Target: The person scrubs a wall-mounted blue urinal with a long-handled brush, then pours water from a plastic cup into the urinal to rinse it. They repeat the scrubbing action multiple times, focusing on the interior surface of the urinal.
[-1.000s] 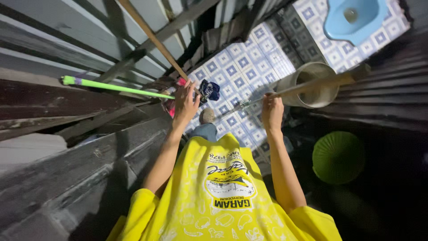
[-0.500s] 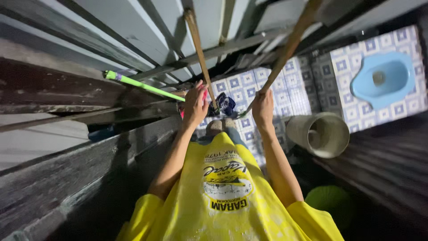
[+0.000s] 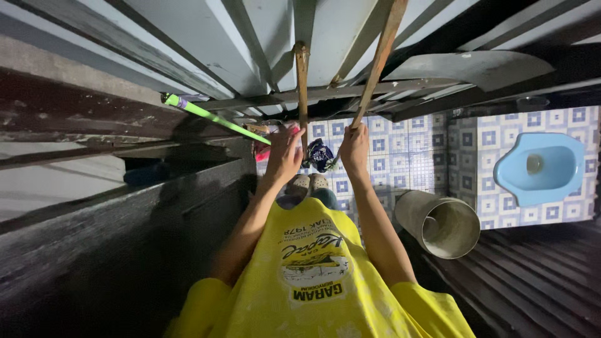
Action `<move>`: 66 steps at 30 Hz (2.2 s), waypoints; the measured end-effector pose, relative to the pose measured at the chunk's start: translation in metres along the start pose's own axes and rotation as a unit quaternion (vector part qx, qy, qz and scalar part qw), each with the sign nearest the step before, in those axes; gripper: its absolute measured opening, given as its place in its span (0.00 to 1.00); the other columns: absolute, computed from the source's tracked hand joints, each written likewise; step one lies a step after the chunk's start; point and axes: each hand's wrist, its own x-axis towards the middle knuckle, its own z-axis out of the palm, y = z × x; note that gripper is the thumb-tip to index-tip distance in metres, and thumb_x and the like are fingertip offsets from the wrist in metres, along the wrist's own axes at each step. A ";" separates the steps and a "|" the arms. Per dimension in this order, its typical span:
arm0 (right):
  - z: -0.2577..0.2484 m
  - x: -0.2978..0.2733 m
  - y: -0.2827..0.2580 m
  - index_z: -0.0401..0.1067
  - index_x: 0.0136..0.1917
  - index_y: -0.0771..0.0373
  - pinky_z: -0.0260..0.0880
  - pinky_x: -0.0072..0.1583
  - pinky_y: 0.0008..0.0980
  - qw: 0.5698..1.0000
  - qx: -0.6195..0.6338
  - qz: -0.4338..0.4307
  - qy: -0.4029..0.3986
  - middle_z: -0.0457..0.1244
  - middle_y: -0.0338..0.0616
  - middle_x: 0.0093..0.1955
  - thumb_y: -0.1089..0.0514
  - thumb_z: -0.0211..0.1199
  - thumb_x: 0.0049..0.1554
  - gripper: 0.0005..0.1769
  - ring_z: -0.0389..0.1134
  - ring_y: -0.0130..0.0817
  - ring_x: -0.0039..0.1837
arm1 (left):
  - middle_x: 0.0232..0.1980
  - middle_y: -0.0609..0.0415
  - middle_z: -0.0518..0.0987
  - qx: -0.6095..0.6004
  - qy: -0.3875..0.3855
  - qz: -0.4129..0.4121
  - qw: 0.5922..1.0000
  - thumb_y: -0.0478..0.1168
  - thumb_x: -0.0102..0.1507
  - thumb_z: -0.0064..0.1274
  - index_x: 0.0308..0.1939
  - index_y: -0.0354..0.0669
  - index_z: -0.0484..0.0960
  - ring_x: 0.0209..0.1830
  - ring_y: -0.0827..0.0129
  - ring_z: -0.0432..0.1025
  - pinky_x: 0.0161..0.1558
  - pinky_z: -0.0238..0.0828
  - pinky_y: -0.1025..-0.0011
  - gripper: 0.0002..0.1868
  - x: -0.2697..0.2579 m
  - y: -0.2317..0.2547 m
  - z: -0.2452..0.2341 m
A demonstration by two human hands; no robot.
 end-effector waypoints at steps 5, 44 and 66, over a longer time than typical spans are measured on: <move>0.001 0.004 0.007 0.62 0.50 0.70 0.62 0.50 0.55 0.999 0.023 0.019 0.018 0.61 0.63 0.47 0.64 0.57 0.65 0.06 0.62 0.61 0.48 | 0.71 0.39 0.69 -0.009 -0.029 -0.006 1.000 0.32 0.64 0.54 0.70 0.43 0.69 0.71 0.46 0.63 0.70 0.59 0.51 0.30 -0.006 0.009 0.002; -0.228 -0.350 0.096 0.59 0.75 0.69 0.68 0.63 0.40 0.856 0.052 0.414 0.307 0.61 0.61 0.71 0.55 0.62 0.62 0.32 0.69 0.48 0.64 | 0.76 0.42 0.65 -0.073 -0.405 0.252 0.876 0.40 0.65 0.55 0.70 0.43 0.70 0.75 0.46 0.57 0.73 0.51 0.50 0.29 -0.039 0.191 0.171; -0.297 -0.209 0.227 0.61 0.75 0.66 0.66 0.68 0.36 0.708 0.129 0.448 0.530 0.63 0.56 0.71 0.55 0.63 0.61 0.32 0.67 0.41 0.69 | 0.73 0.40 0.66 -0.092 -0.481 0.420 0.764 0.43 0.63 0.56 0.71 0.45 0.69 0.75 0.47 0.59 0.72 0.50 0.48 0.32 0.121 0.316 0.389</move>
